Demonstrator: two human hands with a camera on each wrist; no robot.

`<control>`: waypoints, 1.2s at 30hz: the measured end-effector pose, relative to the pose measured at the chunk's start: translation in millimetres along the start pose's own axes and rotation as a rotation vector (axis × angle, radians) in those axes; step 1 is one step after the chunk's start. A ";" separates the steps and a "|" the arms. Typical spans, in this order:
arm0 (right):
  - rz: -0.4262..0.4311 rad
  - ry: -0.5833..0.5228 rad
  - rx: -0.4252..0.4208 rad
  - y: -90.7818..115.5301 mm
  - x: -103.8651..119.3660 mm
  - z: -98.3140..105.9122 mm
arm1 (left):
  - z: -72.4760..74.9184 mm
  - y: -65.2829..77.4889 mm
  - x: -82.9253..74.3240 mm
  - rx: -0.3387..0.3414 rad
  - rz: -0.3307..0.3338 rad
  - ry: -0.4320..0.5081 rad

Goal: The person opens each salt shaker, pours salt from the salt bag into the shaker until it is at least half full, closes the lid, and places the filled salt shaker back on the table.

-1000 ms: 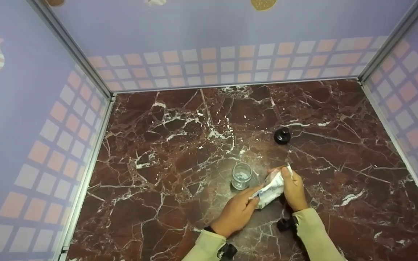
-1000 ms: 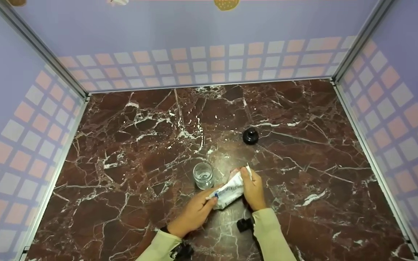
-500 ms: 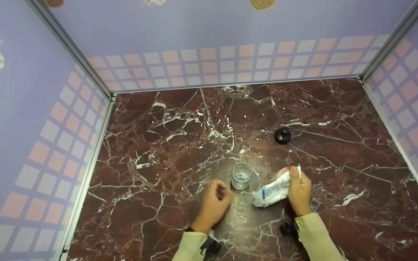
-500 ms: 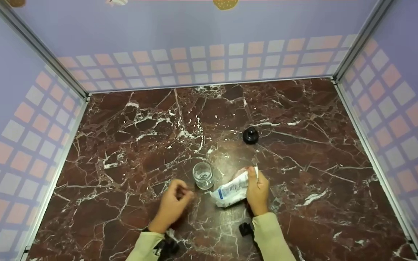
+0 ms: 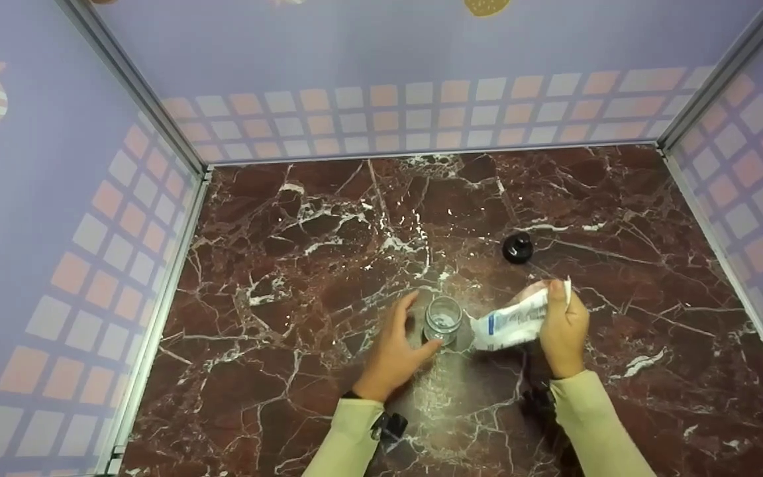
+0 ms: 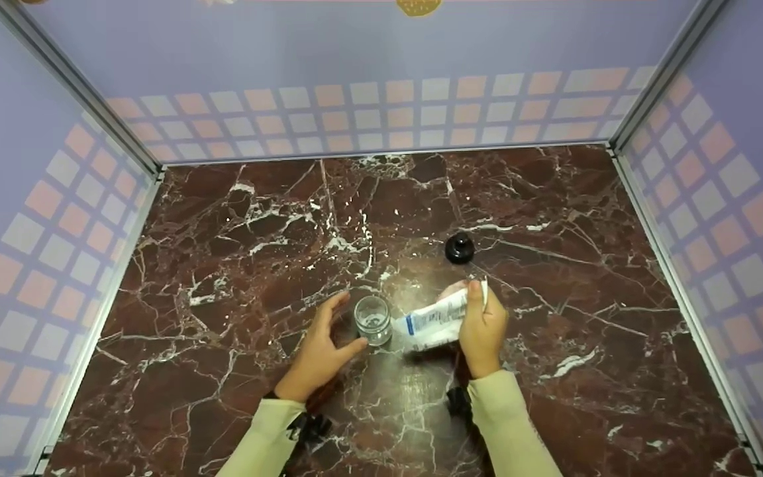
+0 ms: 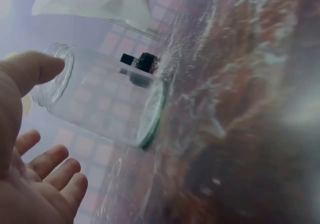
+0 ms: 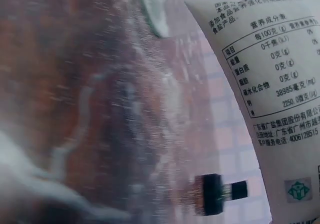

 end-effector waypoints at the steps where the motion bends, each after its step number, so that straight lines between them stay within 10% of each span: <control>1: 0.013 0.005 -0.007 -2.6 2.3 -0.1 | -2.5 -1.6 -1.6 0.007 -0.007 -0.017; 13: 0.240 0.233 -0.006 -10.1 74.6 -33.7 | -25.0 -3.7 3.3 0.024 0.055 -0.054; 36: 0.502 0.531 0.143 -27.5 56.4 -55.2 | -25.8 -4.2 9.2 0.009 0.074 -0.027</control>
Point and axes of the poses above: each hand's wrist, its own y-axis away from the middle knuckle, its own z-axis out of the back of the hand, x = y × z, the point moved 10 cm from there along -y, towards the middle knuckle, and after that the axes turned 12 degrees about -x, right-handed, at the moved point
